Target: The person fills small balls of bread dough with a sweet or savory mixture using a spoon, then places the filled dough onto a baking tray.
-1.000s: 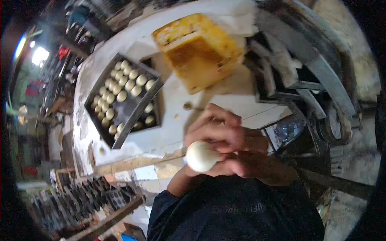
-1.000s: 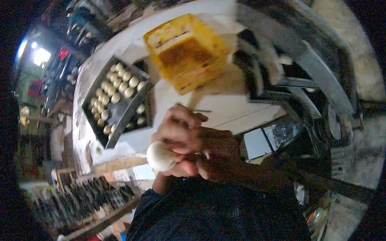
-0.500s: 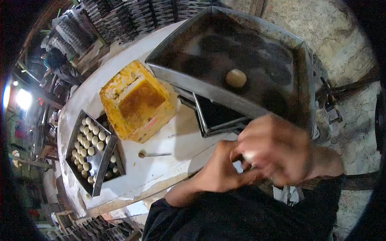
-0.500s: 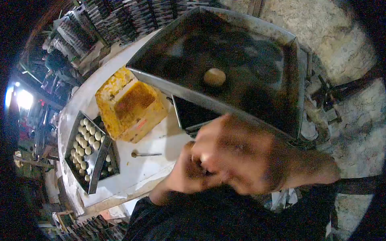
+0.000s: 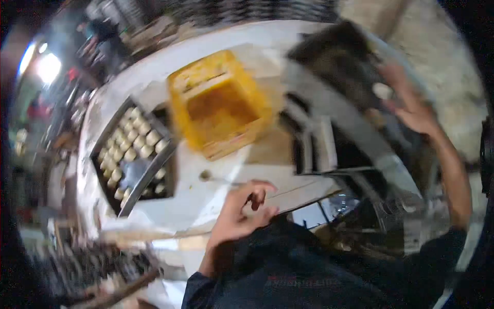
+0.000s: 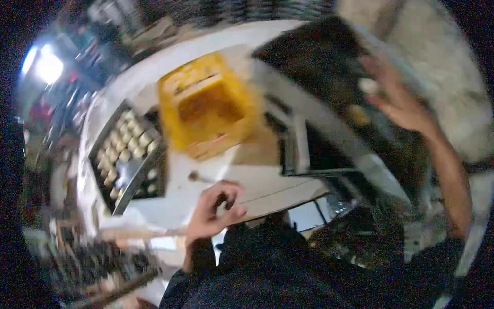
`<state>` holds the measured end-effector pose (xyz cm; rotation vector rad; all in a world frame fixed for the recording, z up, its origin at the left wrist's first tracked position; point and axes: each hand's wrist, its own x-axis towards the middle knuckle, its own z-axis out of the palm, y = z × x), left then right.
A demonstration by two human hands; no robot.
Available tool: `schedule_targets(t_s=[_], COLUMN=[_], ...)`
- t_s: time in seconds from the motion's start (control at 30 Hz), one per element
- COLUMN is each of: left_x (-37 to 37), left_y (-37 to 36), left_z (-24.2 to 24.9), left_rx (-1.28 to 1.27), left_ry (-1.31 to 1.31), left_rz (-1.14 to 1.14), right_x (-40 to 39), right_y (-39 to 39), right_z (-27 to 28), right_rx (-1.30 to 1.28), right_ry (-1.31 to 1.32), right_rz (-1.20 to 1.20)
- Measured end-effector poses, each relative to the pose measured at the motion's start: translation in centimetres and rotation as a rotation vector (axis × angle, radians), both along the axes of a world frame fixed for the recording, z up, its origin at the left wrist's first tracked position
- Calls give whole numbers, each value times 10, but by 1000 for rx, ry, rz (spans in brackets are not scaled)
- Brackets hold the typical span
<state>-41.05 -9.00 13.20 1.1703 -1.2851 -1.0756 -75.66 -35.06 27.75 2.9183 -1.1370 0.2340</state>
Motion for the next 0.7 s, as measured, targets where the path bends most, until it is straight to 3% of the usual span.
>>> schedule_targets(t_s=[0.1, 0.17, 0.2, 0.27, 0.33, 0.37, 0.4, 0.53, 0.6, 0.67, 0.7], left_x=[64, 147, 195, 287, 365, 383, 396, 394, 367, 306, 272], left_y=[33, 49, 47, 42, 10, -9, -23, -46, -28, 2, 19], left_z=[-66, -106, -102, -104, -124, -125, -128, -172, -156, -106, -88], left_rx=[121, -245, -353, -55, 492, 651, 802, 576, 70, -62, -98], left_ry=[-344, -543, -708, -1090, -1157, -1060, -962, -1192, -1043, -760, -478], left_rz=[306, 735, 849, 999, 869, 769, 659, 542, 775, 791, 713], right_x=[33, 65, 81, 110, 181, 216, 243, 278, 288, 305, 318], right_y=[59, 112, 136, 183, 203, 213, 219, 236, 248, 255, 259], right_z=[44, 54, 45, 31, 11, 1, -15, -89, -118, -148, -158], right_rx=[-550, -861, -850, -314, -187, -118, -82, 78, 316, 451, 580], right_ry=[-82, -134, -148, -238, -209, -192, -233, -323, -485, -615, -703], right_rz=[11, 112, 115, 522, 645, 703, 576, 402, 259, 199, 124])
